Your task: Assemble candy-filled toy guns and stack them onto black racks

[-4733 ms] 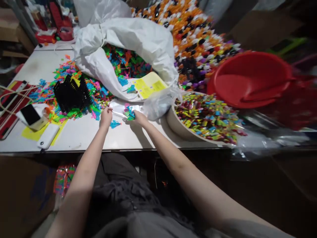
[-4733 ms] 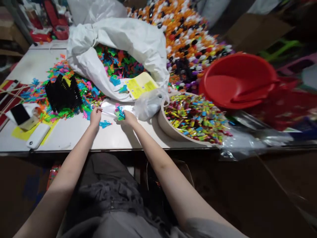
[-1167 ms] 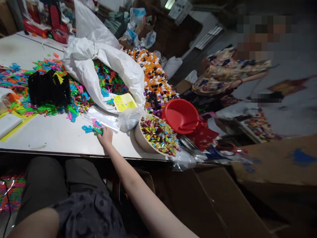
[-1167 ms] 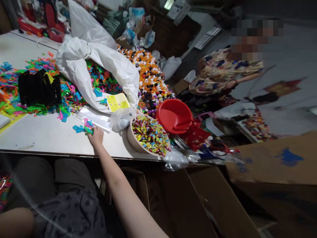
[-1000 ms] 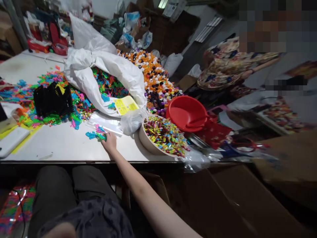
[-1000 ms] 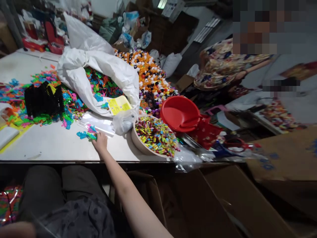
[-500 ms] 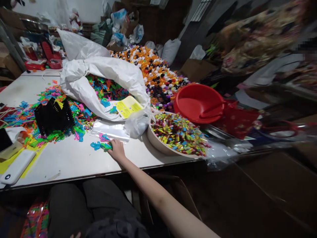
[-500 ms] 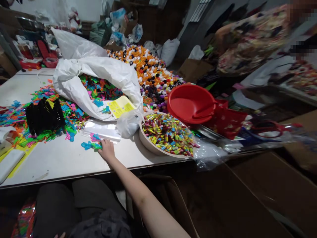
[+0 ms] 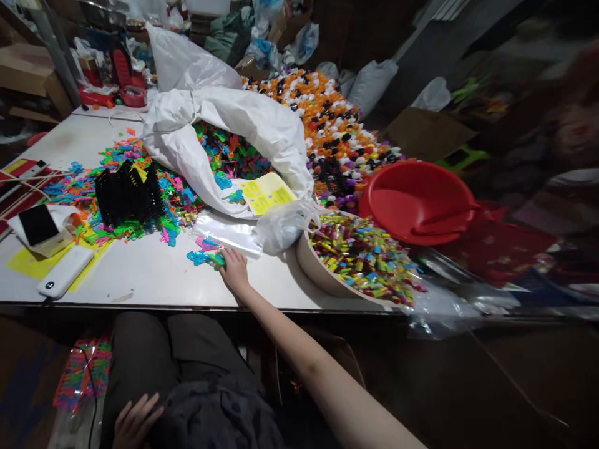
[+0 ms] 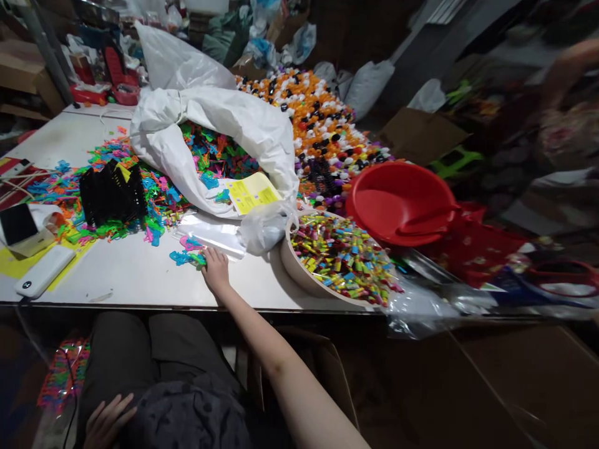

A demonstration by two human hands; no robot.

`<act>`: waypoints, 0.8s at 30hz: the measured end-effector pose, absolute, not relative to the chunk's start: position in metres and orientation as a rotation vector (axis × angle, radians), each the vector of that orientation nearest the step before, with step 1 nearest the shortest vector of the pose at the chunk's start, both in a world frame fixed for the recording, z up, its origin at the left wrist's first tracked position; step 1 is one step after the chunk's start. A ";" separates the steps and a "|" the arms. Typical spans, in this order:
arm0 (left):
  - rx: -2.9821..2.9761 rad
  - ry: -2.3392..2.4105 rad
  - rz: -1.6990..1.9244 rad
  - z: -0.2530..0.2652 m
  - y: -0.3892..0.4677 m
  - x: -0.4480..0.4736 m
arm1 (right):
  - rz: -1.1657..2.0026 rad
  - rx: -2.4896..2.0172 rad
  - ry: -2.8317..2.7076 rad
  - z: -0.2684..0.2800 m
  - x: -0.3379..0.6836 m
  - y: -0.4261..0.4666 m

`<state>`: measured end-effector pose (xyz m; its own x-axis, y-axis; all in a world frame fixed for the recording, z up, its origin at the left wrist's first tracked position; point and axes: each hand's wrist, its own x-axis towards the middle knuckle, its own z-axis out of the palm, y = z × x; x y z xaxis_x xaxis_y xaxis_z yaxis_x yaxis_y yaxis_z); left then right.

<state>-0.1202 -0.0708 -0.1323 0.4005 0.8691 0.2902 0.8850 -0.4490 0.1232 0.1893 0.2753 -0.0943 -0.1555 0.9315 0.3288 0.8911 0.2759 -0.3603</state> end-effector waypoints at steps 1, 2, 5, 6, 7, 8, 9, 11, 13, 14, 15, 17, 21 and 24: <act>-2.584 -1.661 -0.482 -0.131 -0.072 -0.118 | 0.093 -1.609 -2.102 -0.095 0.185 0.273; -2.574 -1.711 -0.480 -0.130 -0.071 -0.115 | 0.089 -1.561 -2.158 -0.095 0.180 0.271; -2.561 -1.876 -0.492 -0.121 -0.061 -0.102 | 0.143 -1.317 -2.380 -0.094 0.156 0.268; -2.585 -1.917 -0.516 -0.116 -0.052 -0.096 | 0.161 -1.271 -2.413 -0.093 0.147 0.268; -2.643 -1.934 -0.559 -0.109 -0.041 -0.090 | 0.174 -1.260 -2.415 -0.093 0.140 0.268; -2.698 -1.957 -0.617 -0.102 -0.026 -0.083 | 0.186 -1.270 -2.398 -0.092 0.134 0.269; -2.723 -1.937 -0.728 -0.094 -0.008 -0.077 | 0.198 -1.286 -2.376 -0.092 0.130 0.270; -2.670 -1.876 -0.934 -0.076 0.040 -0.064 | 0.233 -1.295 -2.345 -0.091 0.127 0.272; -2.539 -1.893 -1.047 -0.058 0.099 -0.054 | 0.274 -1.288 -2.326 -0.091 0.127 0.273; -2.447 -1.941 -1.082 -0.050 0.133 -0.050 | 0.289 -1.292 -2.311 -0.091 0.128 0.273; -2.367 -1.996 -1.092 -0.043 0.167 -0.046 | 0.298 -1.300 -2.292 -0.091 0.129 0.273; -2.239 -2.097 -1.048 -0.037 0.232 -0.040 | 0.302 -1.311 -2.257 -0.091 0.129 0.274; -2.304 -2.208 -0.667 -0.049 0.319 -0.030 | 0.268 -1.366 -2.217 -0.089 0.126 0.277; -2.477 -2.118 -0.495 -0.066 0.336 -0.026 | 0.232 -1.452 -2.202 -0.089 0.125 0.281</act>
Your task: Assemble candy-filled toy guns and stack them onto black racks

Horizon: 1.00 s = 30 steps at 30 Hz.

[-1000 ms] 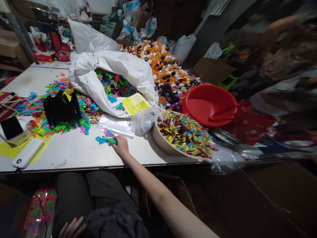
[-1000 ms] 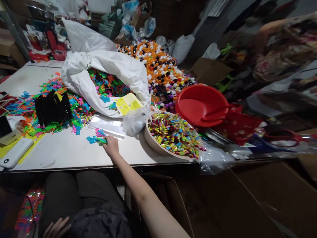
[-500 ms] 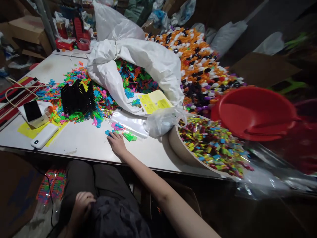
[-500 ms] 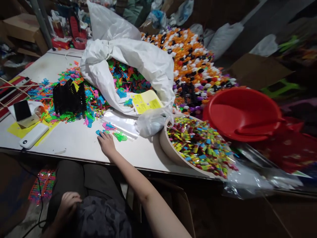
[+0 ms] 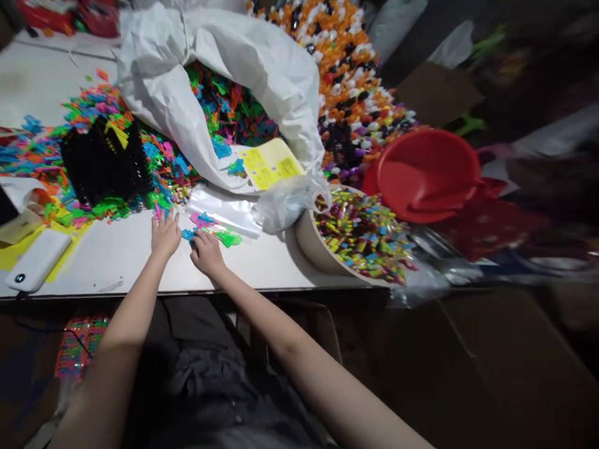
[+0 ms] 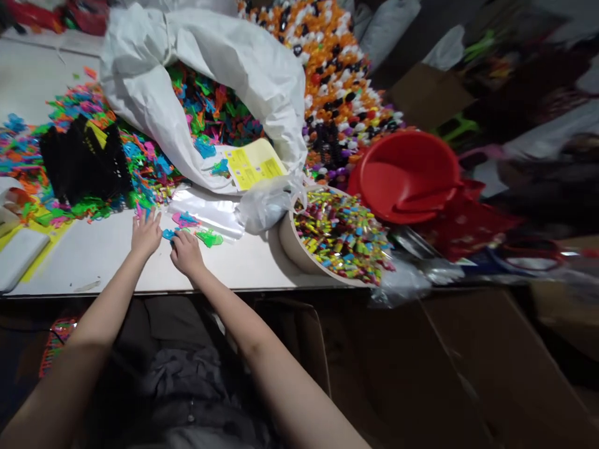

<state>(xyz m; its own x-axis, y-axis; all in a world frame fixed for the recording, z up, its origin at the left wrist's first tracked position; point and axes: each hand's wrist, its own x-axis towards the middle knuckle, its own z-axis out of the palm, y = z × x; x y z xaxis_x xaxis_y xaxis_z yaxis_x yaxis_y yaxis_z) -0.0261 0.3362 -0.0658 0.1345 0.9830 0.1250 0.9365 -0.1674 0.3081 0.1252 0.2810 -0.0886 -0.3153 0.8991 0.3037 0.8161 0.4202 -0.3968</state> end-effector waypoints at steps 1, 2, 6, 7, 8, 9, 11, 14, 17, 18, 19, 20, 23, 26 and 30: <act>2.259 1.900 0.451 -0.070 0.336 -0.026 | 0.226 -1.472 -2.205 -0.089 0.125 0.282; 2.261 1.897 0.468 -0.072 0.335 -0.025 | 0.225 -1.484 -2.209 -0.089 0.126 0.284; 2.199 1.950 0.542 -0.071 0.323 -0.026 | 0.239 -1.511 -2.225 -0.091 0.127 0.286; 2.185 1.959 0.559 -0.070 0.319 -0.026 | 0.244 -1.515 -2.224 -0.091 0.128 0.286; 2.175 1.965 0.571 -0.069 0.314 -0.026 | 0.249 -1.516 -2.222 -0.092 0.128 0.286; 2.168 1.969 0.577 -0.068 0.308 -0.027 | 0.256 -1.515 -2.218 -0.092 0.128 0.285; 2.155 1.987 0.574 -0.067 0.295 -0.028 | 0.269 -1.512 -2.211 -0.093 0.128 0.284; 2.125 2.024 0.558 -0.066 0.277 -0.030 | 0.285 -1.520 -2.210 -0.094 0.128 0.283; 2.076 2.070 0.559 -0.063 0.265 -0.031 | 0.283 -1.522 -2.218 -0.095 0.128 0.281; 2.054 2.105 0.561 -0.062 0.263 -0.030 | 0.276 -1.525 -2.221 -0.095 0.128 0.281; 2.024 2.154 0.567 -0.061 0.261 -0.030 | 0.268 -1.530 -2.223 -0.095 0.127 0.280; 1.985 2.213 0.575 -0.060 0.260 -0.029 | 0.259 -1.534 -2.224 -0.095 0.127 0.280; 1.825 2.387 0.613 -0.059 0.259 -0.029 | 0.249 -1.534 -2.216 -0.094 0.128 0.278; 1.722 2.463 0.621 -0.060 0.259 -0.028 | 0.269 -1.518 -2.201 -0.093 0.129 0.279; 1.817 2.424 0.647 -0.065 0.264 -0.027 | 0.308 -1.497 -2.180 -0.093 0.130 0.280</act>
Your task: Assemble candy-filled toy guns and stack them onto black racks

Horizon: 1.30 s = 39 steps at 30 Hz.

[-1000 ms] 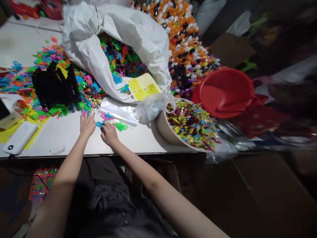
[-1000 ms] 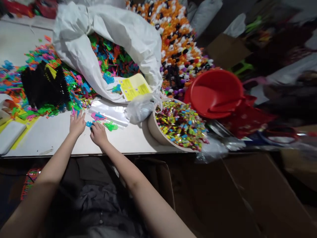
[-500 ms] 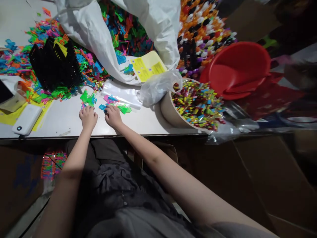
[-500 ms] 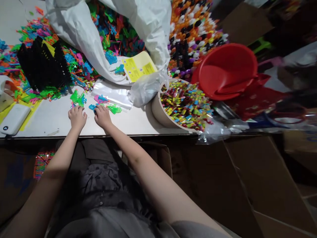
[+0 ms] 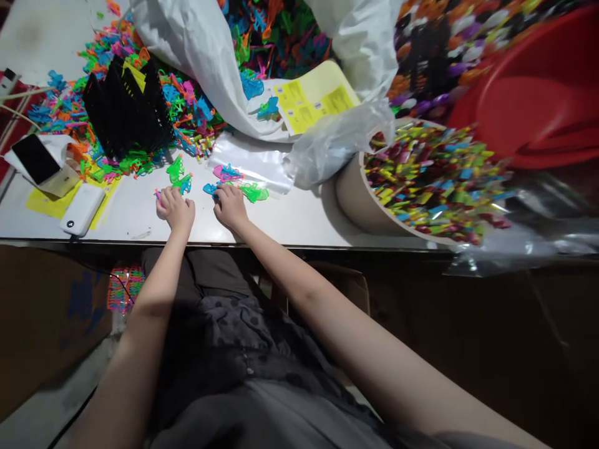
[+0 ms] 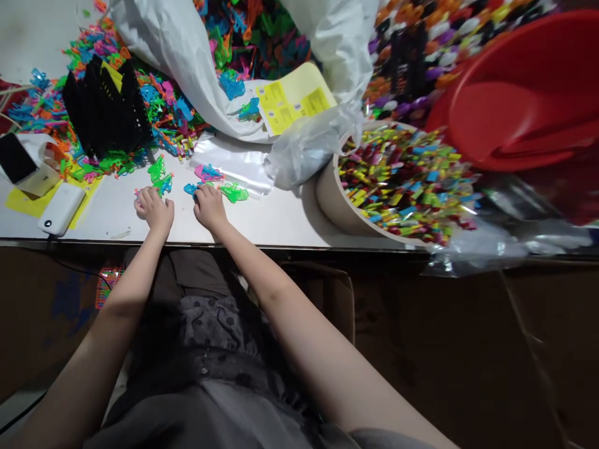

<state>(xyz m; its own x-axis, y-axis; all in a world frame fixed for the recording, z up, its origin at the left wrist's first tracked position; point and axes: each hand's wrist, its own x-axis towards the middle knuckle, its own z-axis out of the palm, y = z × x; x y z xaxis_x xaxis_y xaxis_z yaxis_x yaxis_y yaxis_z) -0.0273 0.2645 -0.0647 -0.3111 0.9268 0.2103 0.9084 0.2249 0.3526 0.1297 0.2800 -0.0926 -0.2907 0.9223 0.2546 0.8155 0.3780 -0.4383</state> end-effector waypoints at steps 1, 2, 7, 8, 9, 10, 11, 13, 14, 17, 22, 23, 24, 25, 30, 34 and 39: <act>1.868 2.399 0.648 -0.066 0.267 -0.027 | 0.316 -1.493 -2.173 -0.093 0.130 0.280; 1.917 2.373 0.642 -0.068 0.269 -0.027 | 0.321 -1.489 -2.165 -0.092 0.130 0.281; 1.945 2.325 0.618 -0.071 0.279 -0.029 | 0.336 -1.471 -2.151 -0.091 0.130 0.282; 1.931 2.323 0.635 -0.071 0.279 -0.030 | 0.337 -1.468 -2.151 -0.091 0.130 0.283; 1.921 2.315 0.658 -0.071 0.279 -0.030 | 0.336 -1.466 -2.150 -0.090 0.130 0.283; 1.915 2.303 0.689 -0.071 0.279 -0.031 | 0.335 -1.466 -2.149 -0.089 0.130 0.283; 1.905 2.292 0.725 -0.070 0.278 -0.031 | 0.333 -1.467 -2.148 -0.088 0.129 0.282; 1.854 2.293 0.796 -0.068 0.275 -0.032 | 0.327 -1.469 -2.147 -0.086 0.129 0.282; 1.814 2.312 0.816 -0.067 0.274 -0.033 | 0.325 -1.468 -2.145 -0.085 0.128 0.282; 1.690 2.444 0.818 -0.062 0.269 -0.033 | 0.329 -1.468 -2.139 -0.084 0.127 0.281; 1.576 2.646 0.813 -0.060 0.267 -0.032 | 0.331 -1.479 -2.142 -0.080 0.125 0.281; 1.588 2.642 0.798 -0.061 0.267 -0.032 | 0.327 -1.484 -2.141 -0.079 0.124 0.281; 1.609 2.633 0.784 -0.062 0.268 -0.033 | 0.320 -1.485 -2.140 -0.079 0.124 0.282; 1.633 2.624 0.777 -0.063 0.269 -0.033 | 0.313 -1.484 -2.142 -0.078 0.124 0.282; 1.691 2.566 0.850 -0.064 0.272 -0.035 | 0.281 -1.464 -2.168 -0.078 0.123 0.285; 1.746 2.516 0.953 -0.061 0.272 -0.033 | 0.255 -1.472 -2.174 -0.080 0.122 0.287; 1.765 2.505 0.948 -0.058 0.268 -0.032 | 0.261 -1.482 -2.179 -0.081 0.121 0.287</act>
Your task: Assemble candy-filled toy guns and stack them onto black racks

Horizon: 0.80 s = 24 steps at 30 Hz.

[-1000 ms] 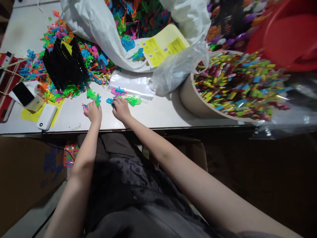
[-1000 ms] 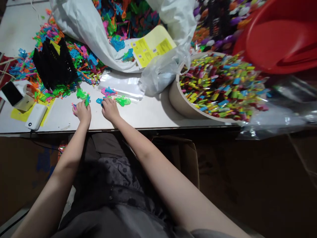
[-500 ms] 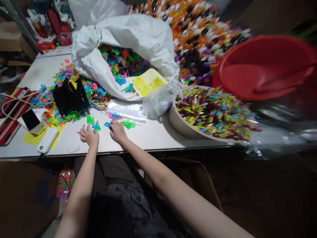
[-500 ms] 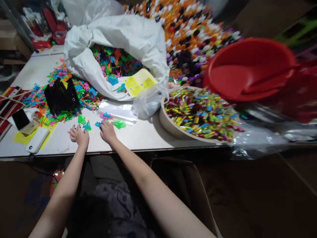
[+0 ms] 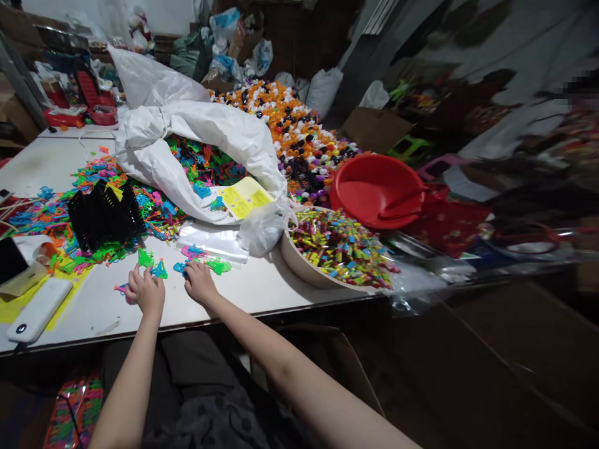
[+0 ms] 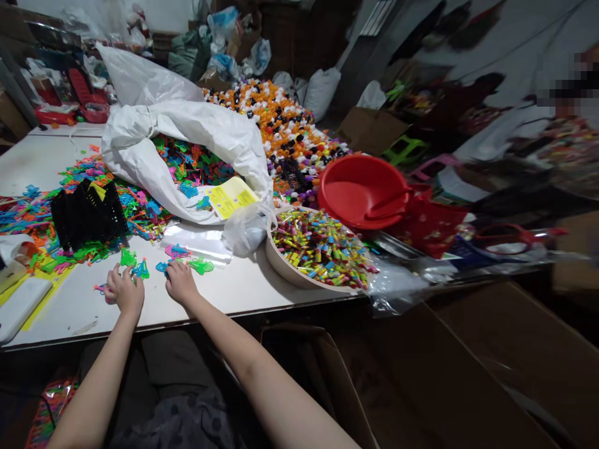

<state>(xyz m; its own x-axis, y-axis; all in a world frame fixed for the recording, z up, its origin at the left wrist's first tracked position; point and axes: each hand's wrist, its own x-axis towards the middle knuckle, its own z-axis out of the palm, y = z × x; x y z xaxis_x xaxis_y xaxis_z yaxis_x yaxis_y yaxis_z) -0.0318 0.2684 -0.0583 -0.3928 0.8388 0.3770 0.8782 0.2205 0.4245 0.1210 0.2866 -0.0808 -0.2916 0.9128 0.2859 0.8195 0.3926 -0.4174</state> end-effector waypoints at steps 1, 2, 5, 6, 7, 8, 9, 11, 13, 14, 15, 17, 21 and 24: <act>-1.699 -2.392 -0.913 -0.058 0.267 -0.032 | 0.263 -1.485 -2.180 -0.080 0.121 0.286; -1.706 -2.381 -0.918 -0.058 0.265 -0.032 | 0.266 -1.489 -2.182 -0.080 0.121 0.286; -1.743 -2.352 -0.949 -0.054 0.269 -0.027 | 0.279 -1.505 -2.193 -0.078 0.120 0.286; -1.808 -2.334 -0.961 -0.052 0.275 -0.024 | 0.277 -1.509 -2.195 -0.078 0.120 0.286; -1.918 -2.307 -0.964 -0.049 0.284 -0.020 | 0.271 -1.510 -2.195 -0.077 0.120 0.285; -2.055 -2.276 -0.953 -0.046 0.295 -0.016 | 0.262 -1.512 -2.195 -0.076 0.120 0.285; -2.205 -2.240 -0.918 -0.043 0.309 -0.011 | 0.253 -1.513 -2.198 -0.075 0.121 0.285; -2.432 -2.201 -0.764 -0.039 0.341 -0.002 | 0.239 -1.516 -2.213 -0.074 0.121 0.286; -2.530 -2.148 -0.569 -0.040 0.374 0.003 | 0.232 -1.524 -2.231 -0.073 0.121 0.288; -2.544 -2.103 -0.490 -0.041 0.388 0.004 | 0.227 -1.528 -2.238 -0.073 0.121 0.290; -2.548 -2.053 -0.427 -0.044 0.401 0.005 | 0.220 -1.534 -2.240 -0.073 0.122 0.291; -2.512 -1.997 -0.371 -0.051 0.420 0.005 | 0.202 -1.548 -2.237 -0.072 0.123 0.295; -2.437 -1.979 -0.368 -0.065 0.434 0.007 | 0.141 -1.547 -2.258 -0.072 0.126 0.302; -2.319 -1.913 -0.367 -0.069 0.435 0.010 | 0.032 -1.537 -2.290 -0.073 0.128 0.307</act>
<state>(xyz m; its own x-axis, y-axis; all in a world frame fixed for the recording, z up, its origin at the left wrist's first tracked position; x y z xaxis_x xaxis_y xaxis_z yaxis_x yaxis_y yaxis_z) 0.0099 0.4351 -0.0687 0.1755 0.9506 0.2561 0.9779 -0.1985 0.0665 0.1283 0.3067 -0.0732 -0.3291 0.8960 0.2980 0.8873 0.4014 -0.2271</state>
